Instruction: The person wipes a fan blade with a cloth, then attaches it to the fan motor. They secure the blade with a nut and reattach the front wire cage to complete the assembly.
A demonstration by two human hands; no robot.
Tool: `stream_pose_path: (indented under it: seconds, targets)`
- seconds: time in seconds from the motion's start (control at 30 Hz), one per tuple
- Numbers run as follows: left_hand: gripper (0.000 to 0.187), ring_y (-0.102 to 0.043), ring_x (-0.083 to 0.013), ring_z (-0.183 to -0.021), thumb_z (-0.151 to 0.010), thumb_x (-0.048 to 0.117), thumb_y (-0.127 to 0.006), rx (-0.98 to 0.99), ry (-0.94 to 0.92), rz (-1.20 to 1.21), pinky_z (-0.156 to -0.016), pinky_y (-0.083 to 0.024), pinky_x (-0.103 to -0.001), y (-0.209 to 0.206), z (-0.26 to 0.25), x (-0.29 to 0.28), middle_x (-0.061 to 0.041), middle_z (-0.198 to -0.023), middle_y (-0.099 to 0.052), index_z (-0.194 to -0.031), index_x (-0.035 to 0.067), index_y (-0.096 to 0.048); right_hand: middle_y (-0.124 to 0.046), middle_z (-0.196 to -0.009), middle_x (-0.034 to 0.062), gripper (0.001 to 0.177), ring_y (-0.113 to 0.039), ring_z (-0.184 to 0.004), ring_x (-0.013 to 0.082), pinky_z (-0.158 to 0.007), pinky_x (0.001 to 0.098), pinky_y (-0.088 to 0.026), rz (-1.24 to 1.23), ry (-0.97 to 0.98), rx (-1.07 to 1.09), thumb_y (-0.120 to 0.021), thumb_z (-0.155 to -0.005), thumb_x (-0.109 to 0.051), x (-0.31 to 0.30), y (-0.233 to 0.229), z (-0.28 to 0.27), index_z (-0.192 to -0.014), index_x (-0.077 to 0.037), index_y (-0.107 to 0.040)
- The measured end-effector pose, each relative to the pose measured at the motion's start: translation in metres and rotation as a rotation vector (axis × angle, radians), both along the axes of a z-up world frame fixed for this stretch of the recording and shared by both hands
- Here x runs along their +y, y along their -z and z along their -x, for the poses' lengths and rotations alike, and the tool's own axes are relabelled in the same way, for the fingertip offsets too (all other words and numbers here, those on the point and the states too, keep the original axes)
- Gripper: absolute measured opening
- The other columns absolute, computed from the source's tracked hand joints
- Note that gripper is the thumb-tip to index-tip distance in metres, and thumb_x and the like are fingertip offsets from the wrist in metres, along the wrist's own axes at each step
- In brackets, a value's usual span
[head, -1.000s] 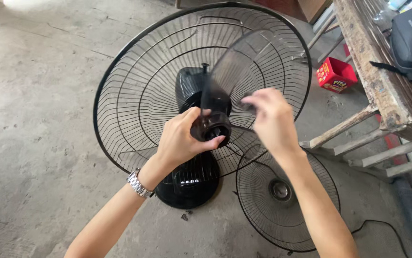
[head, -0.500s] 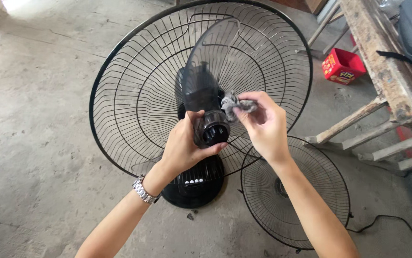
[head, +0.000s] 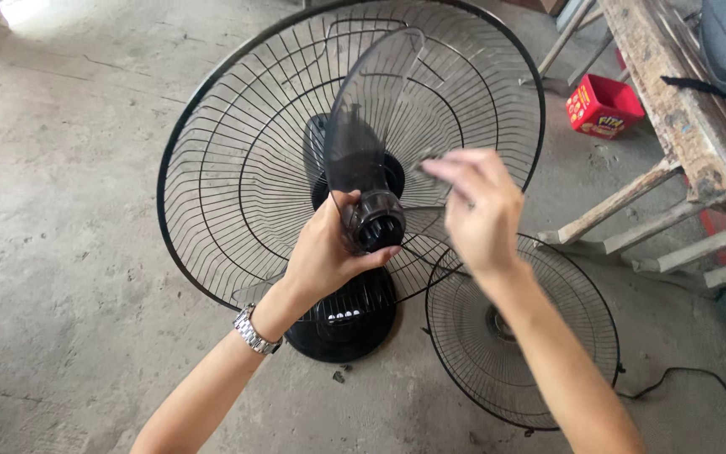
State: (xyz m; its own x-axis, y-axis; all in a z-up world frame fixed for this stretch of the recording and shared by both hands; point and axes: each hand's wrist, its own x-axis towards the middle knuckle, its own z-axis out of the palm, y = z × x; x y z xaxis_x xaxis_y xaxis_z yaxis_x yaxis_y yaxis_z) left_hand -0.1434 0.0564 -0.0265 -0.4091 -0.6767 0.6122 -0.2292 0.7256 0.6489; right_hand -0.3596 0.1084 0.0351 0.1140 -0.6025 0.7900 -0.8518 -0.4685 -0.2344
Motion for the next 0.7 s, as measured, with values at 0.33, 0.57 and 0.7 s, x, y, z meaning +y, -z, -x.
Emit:
stream_pose_path:
  seconds: [0.33,0.57,0.7]
  targets:
    - [0.082,-0.072,-0.03,-0.102,-0.072,0.043,-0.094,0.069,0.005,-0.003,-0.089,-0.058,-0.038,0.003,-0.002,0.003,-0.02,-0.109,-0.069,-0.121,-0.006,-0.05,-0.065,-0.112,0.0089,0.039,-0.067,-0.103,0.0241,-0.087,0.0352,-0.057,-0.043,0.142,0.032,-0.066,-0.086,0.019,0.005,0.005,0.001,-0.114,-0.005,-0.076]
    - [0.077,-0.069,-0.0271,-0.106,-0.076,0.036,-0.092,0.224,0.12,-0.099,-0.093,-0.058,-0.035,0.008,-0.002,0.004,-0.018,-0.117,-0.067,-0.129,-0.004,-0.052,-0.064,-0.118,0.0106,0.04,-0.066,-0.105,0.0253,-0.088,0.034,-0.059,0.014,-0.348,0.204,-0.07,-0.077,0.011,-0.001,-0.01,-0.045,-0.114,-0.005,-0.074]
    - [0.086,-0.068,-0.0269,-0.104,-0.072,0.042,-0.093,0.072,0.008,-0.102,-0.091,-0.057,-0.035,0.003,0.001,0.007,-0.018,-0.115,-0.064,-0.13,-0.004,-0.049,-0.061,-0.113,0.0125,0.033,-0.061,-0.085,0.0236,-0.064,0.0313,-0.05,-0.039,-0.257,-0.138,-0.07,-0.085,0.011,-0.033,-0.039,-0.059,-0.112,-0.007,-0.077]
